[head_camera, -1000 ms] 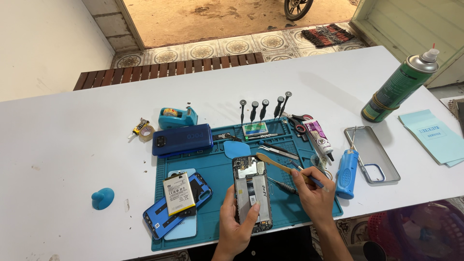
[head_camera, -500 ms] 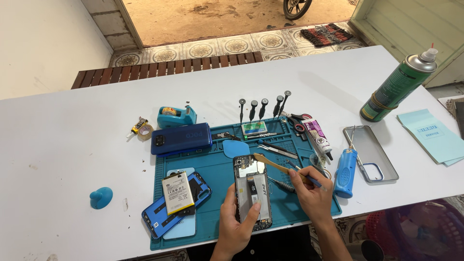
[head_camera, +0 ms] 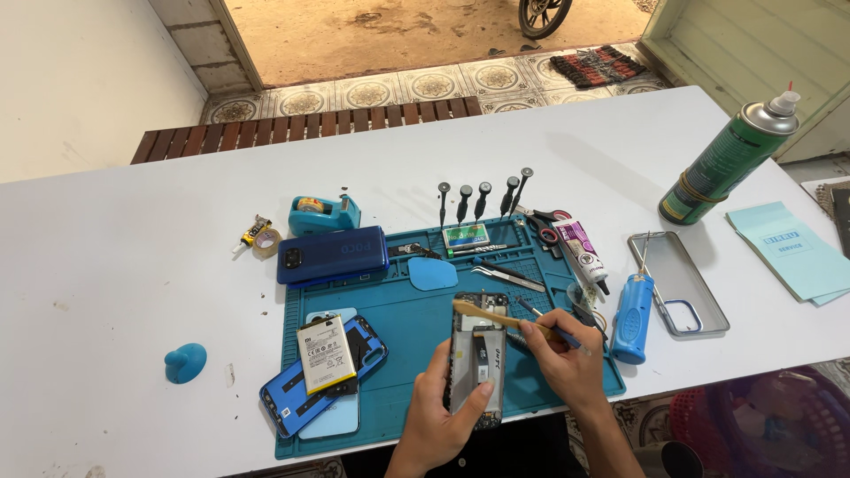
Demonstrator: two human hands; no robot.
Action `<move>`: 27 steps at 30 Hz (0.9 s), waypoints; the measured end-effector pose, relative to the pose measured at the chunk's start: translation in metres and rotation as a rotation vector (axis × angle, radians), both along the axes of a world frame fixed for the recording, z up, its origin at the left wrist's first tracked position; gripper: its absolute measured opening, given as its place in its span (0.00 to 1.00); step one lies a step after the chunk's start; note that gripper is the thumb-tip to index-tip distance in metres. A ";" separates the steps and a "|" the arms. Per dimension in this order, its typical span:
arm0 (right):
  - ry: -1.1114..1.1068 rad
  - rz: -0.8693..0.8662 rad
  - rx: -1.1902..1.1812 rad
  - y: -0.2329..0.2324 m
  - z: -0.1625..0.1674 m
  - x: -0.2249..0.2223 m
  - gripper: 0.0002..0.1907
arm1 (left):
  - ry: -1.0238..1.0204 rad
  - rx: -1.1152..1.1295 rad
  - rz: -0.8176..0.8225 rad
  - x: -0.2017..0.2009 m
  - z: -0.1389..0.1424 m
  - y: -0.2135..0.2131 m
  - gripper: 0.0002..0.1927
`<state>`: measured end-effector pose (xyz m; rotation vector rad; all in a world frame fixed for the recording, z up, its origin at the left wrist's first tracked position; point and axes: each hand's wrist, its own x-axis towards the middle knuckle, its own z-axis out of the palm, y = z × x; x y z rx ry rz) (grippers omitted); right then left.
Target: The person repairs a smartphone at a workbench. They hold the opened phone, use a screwdriver and a pry tool to work on the internal components, remove the battery and set it on the mat, then brush the empty phone chassis with a wooden-handled brush.
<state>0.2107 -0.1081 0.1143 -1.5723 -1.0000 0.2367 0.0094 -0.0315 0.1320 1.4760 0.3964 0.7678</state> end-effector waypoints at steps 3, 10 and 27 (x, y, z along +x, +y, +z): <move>-0.032 0.011 -0.010 0.000 0.000 0.000 0.11 | 0.003 0.000 -0.010 0.000 0.000 0.000 0.29; -0.032 0.061 0.007 -0.001 -0.001 0.001 0.11 | 0.018 0.022 -0.034 0.000 -0.002 0.000 0.29; -0.044 0.025 0.001 0.000 -0.002 0.002 0.12 | -0.064 0.010 -0.013 0.000 -0.006 -0.001 0.28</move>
